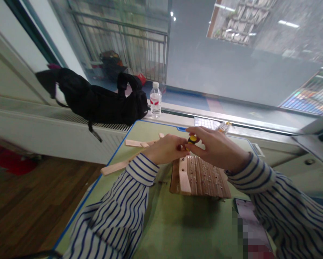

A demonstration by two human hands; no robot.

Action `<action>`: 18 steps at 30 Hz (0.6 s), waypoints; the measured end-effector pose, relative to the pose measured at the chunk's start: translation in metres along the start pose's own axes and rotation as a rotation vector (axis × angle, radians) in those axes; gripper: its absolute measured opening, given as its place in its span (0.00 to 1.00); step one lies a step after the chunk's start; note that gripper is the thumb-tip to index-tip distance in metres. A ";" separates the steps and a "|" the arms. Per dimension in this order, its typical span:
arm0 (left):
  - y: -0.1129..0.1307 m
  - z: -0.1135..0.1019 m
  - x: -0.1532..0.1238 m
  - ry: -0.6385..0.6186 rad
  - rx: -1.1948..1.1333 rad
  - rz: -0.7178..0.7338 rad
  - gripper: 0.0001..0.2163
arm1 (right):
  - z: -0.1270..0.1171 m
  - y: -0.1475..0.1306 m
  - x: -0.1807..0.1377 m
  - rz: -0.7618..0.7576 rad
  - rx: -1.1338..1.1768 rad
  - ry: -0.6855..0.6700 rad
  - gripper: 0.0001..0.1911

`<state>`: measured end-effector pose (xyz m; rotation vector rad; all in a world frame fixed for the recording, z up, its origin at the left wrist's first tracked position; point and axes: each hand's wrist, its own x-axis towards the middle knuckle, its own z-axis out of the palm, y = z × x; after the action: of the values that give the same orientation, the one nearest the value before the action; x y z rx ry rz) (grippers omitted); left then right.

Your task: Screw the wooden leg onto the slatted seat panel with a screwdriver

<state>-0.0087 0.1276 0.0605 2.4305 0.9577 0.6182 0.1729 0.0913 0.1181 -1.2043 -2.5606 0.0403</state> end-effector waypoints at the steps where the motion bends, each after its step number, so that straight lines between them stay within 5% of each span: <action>1: 0.000 0.000 0.000 -0.002 0.005 0.010 0.07 | -0.001 0.000 0.000 -0.022 0.009 -0.003 0.16; 18: 0.010 -0.004 0.001 -0.024 -0.004 0.029 0.07 | 0.001 -0.001 -0.001 -0.056 -0.016 0.029 0.12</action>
<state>-0.0048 0.1229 0.0697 2.4469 0.9124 0.5984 0.1727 0.0905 0.1175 -1.1299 -2.5722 -0.0100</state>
